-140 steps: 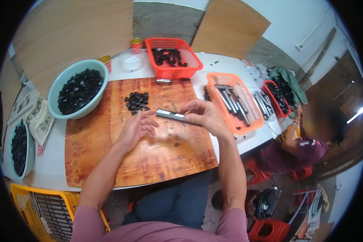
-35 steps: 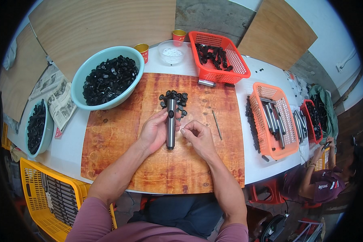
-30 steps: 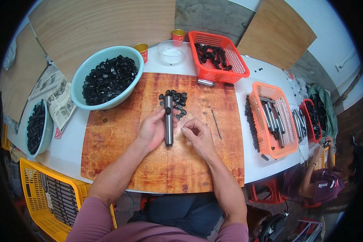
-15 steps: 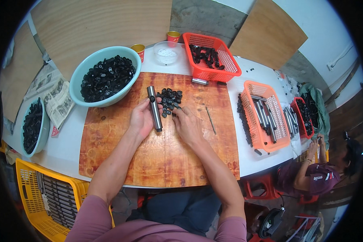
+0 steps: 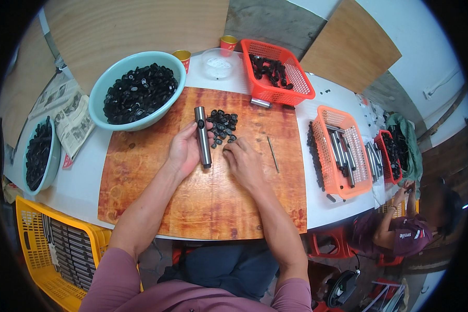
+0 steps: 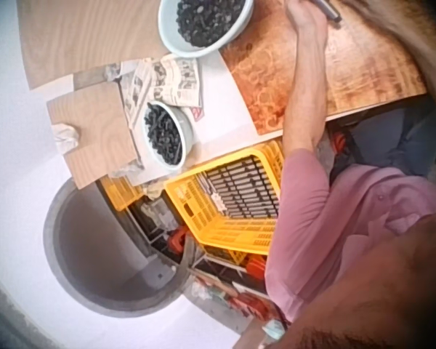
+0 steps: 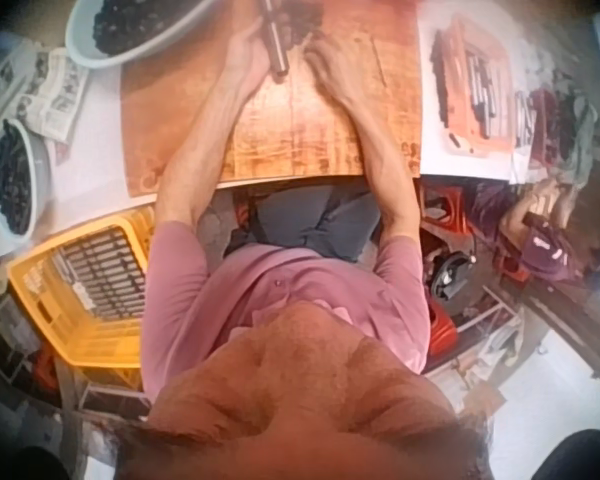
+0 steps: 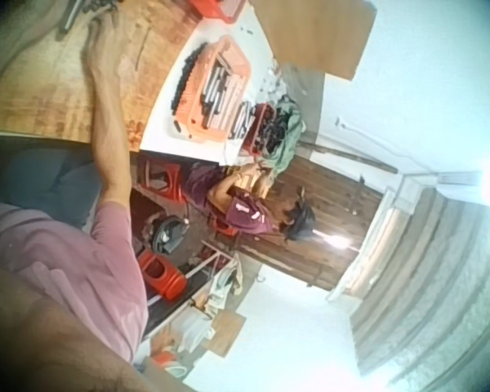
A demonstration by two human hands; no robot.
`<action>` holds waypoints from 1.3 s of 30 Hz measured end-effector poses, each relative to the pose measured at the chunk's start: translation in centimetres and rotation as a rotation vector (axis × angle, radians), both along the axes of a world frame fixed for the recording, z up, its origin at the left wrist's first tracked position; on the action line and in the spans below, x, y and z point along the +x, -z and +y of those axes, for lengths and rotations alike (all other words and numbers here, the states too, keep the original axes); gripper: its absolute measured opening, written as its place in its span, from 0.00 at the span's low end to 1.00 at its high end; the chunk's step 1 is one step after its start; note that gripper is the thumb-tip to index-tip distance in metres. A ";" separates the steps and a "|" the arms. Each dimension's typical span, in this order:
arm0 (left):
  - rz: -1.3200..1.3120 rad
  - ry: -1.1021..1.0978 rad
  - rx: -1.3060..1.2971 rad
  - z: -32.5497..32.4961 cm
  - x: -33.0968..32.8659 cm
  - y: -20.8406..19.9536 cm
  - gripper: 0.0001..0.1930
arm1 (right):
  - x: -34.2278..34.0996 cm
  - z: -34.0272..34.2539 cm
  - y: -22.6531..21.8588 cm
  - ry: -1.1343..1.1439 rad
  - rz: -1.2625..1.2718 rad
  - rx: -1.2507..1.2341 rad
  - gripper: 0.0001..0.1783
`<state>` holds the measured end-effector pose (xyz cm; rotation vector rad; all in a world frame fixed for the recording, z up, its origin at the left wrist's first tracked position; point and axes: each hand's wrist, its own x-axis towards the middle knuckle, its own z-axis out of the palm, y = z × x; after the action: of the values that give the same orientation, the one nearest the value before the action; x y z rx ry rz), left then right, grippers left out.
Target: The person repeatedly picks small black circular pieces from a bowl and inserts them into cylindrical metal tubes on a wooden board. They use a thin metal rod to push the pieces into the tubes and then place the completed assemblies into a yellow basket.
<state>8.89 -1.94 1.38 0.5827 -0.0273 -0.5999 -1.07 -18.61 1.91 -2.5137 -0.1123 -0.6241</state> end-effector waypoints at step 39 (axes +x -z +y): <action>0.009 0.253 0.053 -1.6 -3.1 -0.1 0.16 | -1.5 -3.4 -1.5 0.026 0.315 0.225 0.14</action>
<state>5.83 -3.55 1.47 0.6325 -0.0780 -0.8505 -2.60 -21.98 3.37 -2.3616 0.1012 -0.2293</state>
